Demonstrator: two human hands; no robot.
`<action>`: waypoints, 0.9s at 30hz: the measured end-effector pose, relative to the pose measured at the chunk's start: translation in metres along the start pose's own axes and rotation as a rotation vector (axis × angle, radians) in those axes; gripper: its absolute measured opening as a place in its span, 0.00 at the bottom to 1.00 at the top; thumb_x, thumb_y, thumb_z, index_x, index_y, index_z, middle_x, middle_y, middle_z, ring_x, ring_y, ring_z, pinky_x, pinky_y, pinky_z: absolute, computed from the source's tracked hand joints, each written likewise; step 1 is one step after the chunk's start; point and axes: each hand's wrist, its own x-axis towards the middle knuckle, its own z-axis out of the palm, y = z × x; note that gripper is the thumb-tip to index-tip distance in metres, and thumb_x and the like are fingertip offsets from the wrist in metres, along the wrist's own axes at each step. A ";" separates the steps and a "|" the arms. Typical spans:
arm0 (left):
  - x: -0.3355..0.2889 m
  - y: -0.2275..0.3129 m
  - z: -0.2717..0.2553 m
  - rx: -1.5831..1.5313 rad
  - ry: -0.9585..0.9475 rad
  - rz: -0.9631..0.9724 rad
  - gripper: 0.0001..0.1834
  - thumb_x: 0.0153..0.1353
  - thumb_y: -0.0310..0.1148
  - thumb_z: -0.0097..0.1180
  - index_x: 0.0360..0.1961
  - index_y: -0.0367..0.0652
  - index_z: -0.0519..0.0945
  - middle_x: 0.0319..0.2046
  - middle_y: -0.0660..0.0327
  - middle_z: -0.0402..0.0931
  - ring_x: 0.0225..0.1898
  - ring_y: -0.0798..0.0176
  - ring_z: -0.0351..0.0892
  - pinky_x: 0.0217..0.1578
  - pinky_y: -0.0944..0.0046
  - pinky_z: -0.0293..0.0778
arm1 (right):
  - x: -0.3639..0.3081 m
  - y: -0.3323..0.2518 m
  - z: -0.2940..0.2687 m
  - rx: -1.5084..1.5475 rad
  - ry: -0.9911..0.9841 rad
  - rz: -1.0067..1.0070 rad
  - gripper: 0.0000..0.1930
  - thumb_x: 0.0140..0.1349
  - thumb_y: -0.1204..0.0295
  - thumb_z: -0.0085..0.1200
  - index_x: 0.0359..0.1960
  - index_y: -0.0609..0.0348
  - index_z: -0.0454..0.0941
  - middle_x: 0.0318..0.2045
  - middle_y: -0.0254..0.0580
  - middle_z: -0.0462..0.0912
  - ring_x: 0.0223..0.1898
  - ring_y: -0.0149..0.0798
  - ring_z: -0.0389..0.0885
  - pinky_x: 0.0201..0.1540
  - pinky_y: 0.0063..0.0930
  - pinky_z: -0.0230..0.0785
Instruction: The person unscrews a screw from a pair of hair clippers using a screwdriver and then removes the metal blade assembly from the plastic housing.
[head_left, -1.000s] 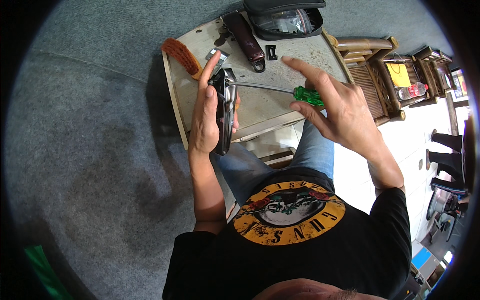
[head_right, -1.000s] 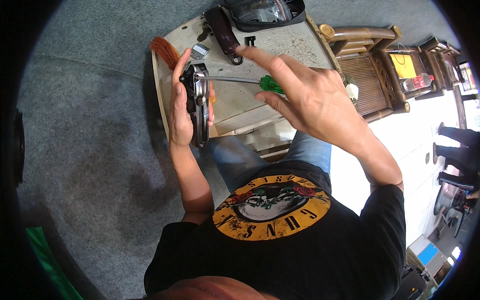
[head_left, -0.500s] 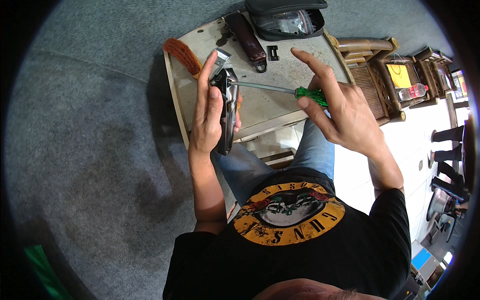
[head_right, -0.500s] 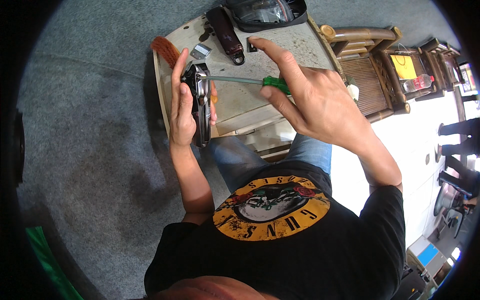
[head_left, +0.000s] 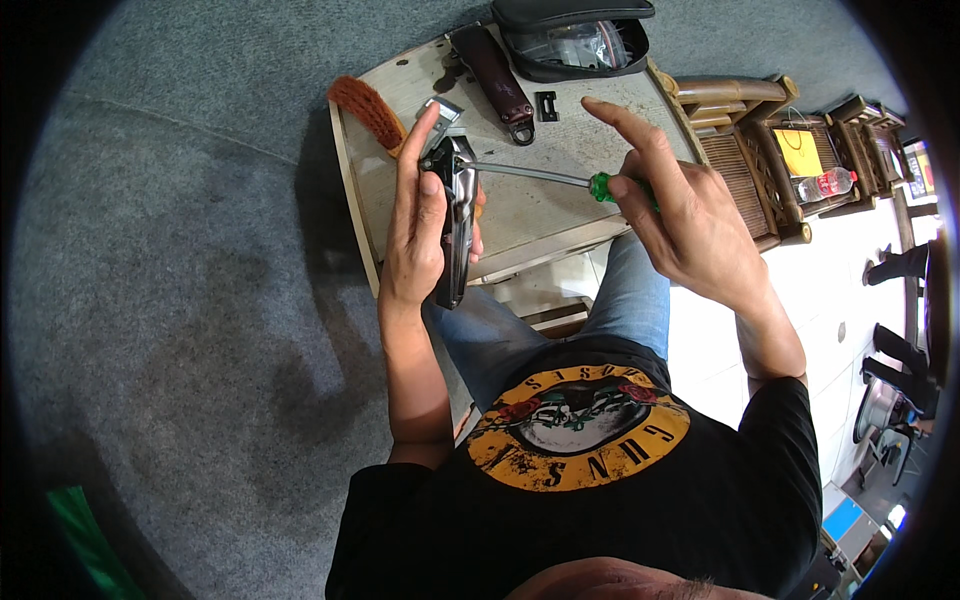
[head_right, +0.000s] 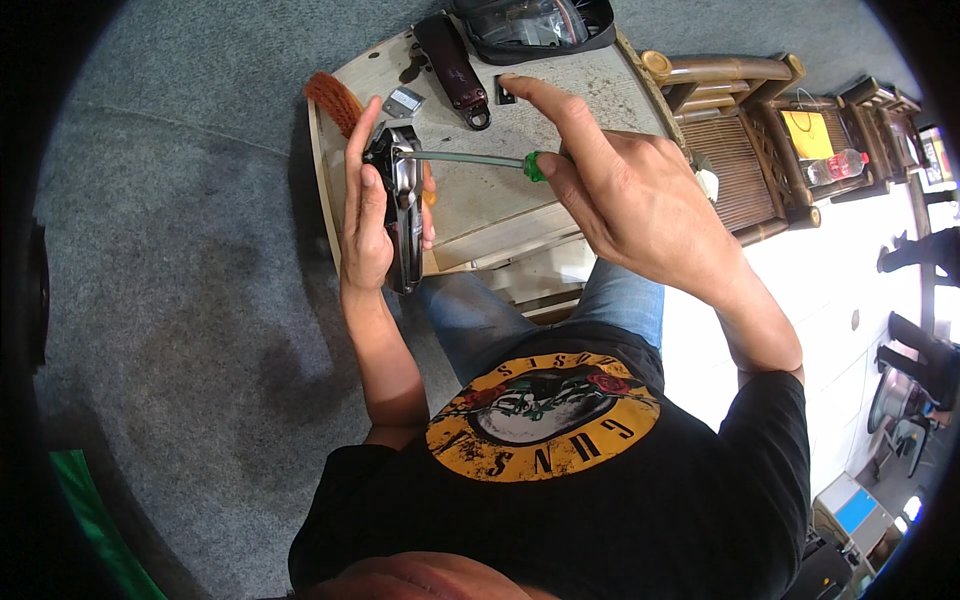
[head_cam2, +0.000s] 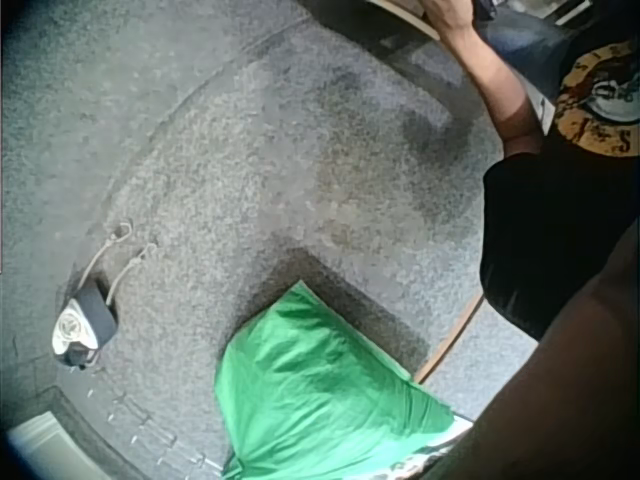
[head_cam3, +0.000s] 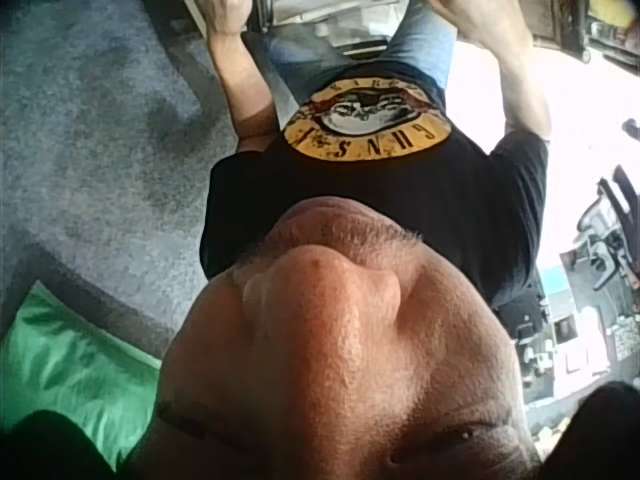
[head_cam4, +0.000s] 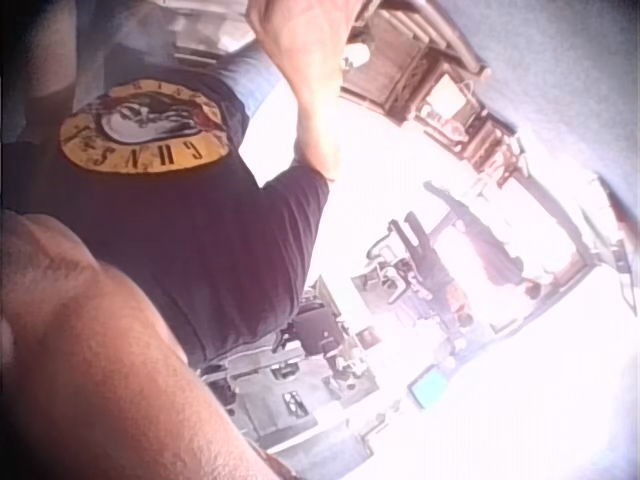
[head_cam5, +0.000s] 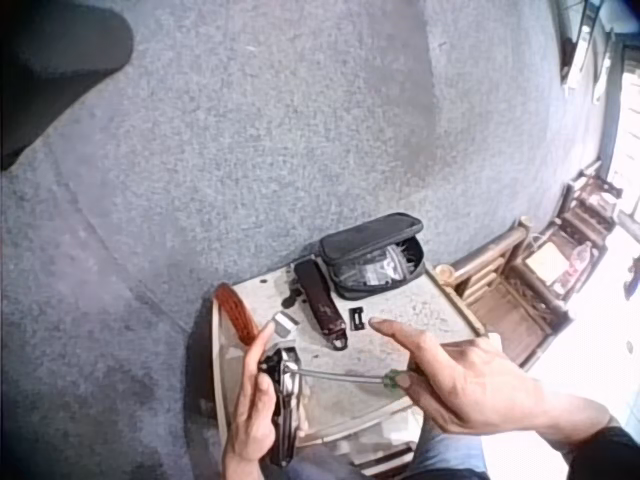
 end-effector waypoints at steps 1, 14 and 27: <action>0.000 0.000 0.000 0.004 -0.001 -0.009 0.33 0.81 0.57 0.32 0.80 0.56 0.55 0.32 0.60 0.77 0.19 0.73 0.77 0.19 0.72 0.76 | 0.000 0.001 0.001 -0.017 0.013 -0.020 0.33 0.69 0.73 0.60 0.75 0.50 0.62 0.33 0.44 0.86 0.36 0.43 0.90 0.35 0.40 0.83; 0.000 -0.002 -0.001 0.036 -0.001 -0.020 0.34 0.81 0.57 0.31 0.78 0.49 0.57 0.34 0.56 0.78 0.19 0.73 0.77 0.17 0.72 0.77 | 0.000 0.000 -0.001 -0.036 -0.087 0.062 0.36 0.66 0.73 0.65 0.74 0.49 0.63 0.48 0.48 0.88 0.39 0.46 0.91 0.39 0.44 0.85; 0.000 0.000 0.000 0.010 0.017 -0.032 0.31 0.81 0.56 0.33 0.76 0.52 0.62 0.32 0.59 0.77 0.20 0.73 0.76 0.19 0.71 0.76 | 0.002 0.002 0.002 -0.041 0.029 -0.054 0.35 0.69 0.70 0.62 0.75 0.50 0.62 0.40 0.52 0.88 0.35 0.44 0.91 0.35 0.43 0.82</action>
